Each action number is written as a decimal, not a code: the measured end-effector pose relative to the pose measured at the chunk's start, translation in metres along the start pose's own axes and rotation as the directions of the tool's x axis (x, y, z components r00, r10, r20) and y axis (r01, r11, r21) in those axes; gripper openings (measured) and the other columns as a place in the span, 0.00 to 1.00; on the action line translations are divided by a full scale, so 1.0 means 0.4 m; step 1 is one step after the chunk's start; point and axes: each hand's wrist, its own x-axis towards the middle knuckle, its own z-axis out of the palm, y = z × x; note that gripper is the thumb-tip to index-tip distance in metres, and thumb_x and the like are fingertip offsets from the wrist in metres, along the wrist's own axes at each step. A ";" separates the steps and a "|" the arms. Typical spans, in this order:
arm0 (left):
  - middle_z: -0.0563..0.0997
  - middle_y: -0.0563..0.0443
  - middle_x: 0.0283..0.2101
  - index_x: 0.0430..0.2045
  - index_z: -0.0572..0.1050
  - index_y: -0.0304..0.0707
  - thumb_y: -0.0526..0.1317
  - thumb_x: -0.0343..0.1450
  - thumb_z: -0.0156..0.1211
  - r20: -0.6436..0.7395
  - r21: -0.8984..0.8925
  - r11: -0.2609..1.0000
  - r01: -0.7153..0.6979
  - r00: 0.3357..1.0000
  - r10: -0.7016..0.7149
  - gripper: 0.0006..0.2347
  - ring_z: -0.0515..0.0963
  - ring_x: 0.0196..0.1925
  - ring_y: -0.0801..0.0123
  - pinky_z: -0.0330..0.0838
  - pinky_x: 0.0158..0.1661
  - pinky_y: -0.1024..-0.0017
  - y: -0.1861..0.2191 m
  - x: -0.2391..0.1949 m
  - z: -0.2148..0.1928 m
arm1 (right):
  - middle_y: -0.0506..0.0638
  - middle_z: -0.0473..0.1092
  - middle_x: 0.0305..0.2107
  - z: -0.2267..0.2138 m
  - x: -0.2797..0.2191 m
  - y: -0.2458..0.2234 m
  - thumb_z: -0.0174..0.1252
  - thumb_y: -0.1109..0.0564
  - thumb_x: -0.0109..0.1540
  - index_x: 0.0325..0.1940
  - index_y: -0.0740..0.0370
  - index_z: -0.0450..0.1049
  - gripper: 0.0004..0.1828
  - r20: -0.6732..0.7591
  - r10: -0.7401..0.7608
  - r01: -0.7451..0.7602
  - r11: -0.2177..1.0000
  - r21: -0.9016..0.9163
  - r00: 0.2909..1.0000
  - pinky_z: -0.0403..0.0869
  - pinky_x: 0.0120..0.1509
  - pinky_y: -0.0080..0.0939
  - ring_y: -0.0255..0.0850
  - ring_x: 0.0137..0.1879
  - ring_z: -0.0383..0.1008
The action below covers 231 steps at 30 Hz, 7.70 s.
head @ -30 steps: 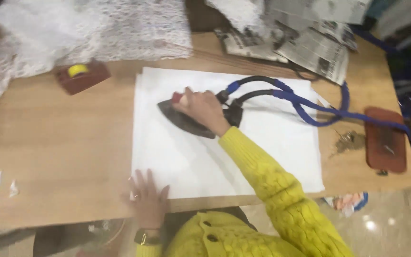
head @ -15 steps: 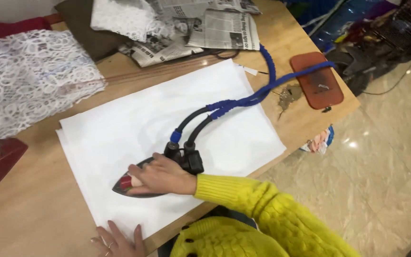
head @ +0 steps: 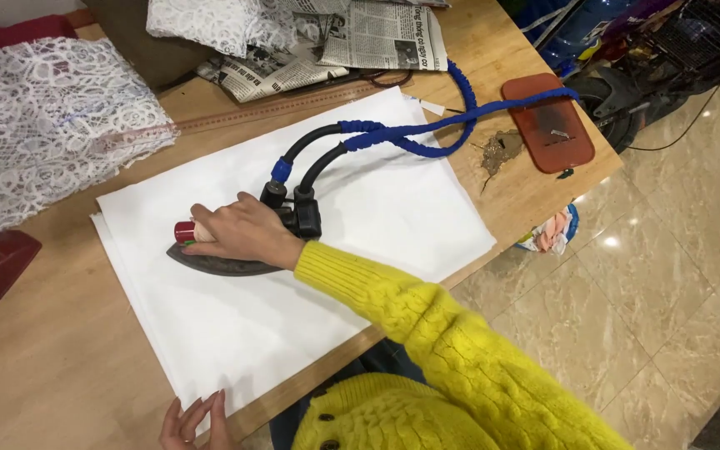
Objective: The person cleans the soleplate of a steam iron with a small cloth, then irons a white sheet of fabric on a wooden table. They move a newspaper aside, iron the fabric, place a piece of lace on top, and iron over the lace.
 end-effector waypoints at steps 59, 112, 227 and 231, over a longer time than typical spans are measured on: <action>0.81 0.53 0.28 0.41 0.81 0.49 0.37 0.73 0.62 0.101 0.282 0.902 -0.327 0.945 0.312 0.06 0.80 0.54 0.58 0.53 0.66 0.45 -0.127 0.023 -0.027 | 0.61 0.78 0.25 -0.077 -0.291 -0.209 0.53 0.24 0.61 0.45 0.53 0.71 0.31 0.381 -0.181 0.232 0.968 -0.094 0.907 0.74 0.48 0.53 0.60 0.35 0.81; 0.74 0.51 0.54 0.43 0.79 0.50 0.41 0.70 0.66 0.175 0.460 0.771 -0.441 0.896 0.408 0.09 0.59 0.72 0.45 0.48 0.67 0.39 -0.157 0.066 0.008 | 0.57 0.76 0.18 -0.087 -0.020 -0.088 0.54 0.26 0.66 0.41 0.57 0.70 0.30 0.164 -0.077 0.098 0.988 -0.123 0.983 0.72 0.45 0.46 0.51 0.29 0.81; 0.34 0.49 0.79 0.74 0.42 0.60 0.68 0.74 0.32 0.618 0.575 0.386 -0.721 0.692 0.373 0.33 0.30 0.81 0.57 0.20 0.70 0.38 -0.108 -0.037 0.284 | 0.69 0.77 0.31 -0.238 -0.142 0.191 0.53 0.26 0.62 0.49 0.56 0.69 0.32 0.359 0.138 -0.090 0.985 -0.147 0.923 0.74 0.53 0.61 0.68 0.45 0.79; 0.34 0.50 0.80 0.75 0.41 0.57 0.68 0.74 0.33 0.606 0.600 0.355 -0.717 0.697 0.383 0.35 0.30 0.80 0.59 0.21 0.71 0.40 -0.102 -0.035 0.283 | 0.63 0.79 0.28 -0.246 -0.286 0.202 0.55 0.23 0.58 0.44 0.53 0.70 0.33 0.389 0.115 -0.061 0.987 -0.149 0.914 0.75 0.52 0.54 0.61 0.41 0.81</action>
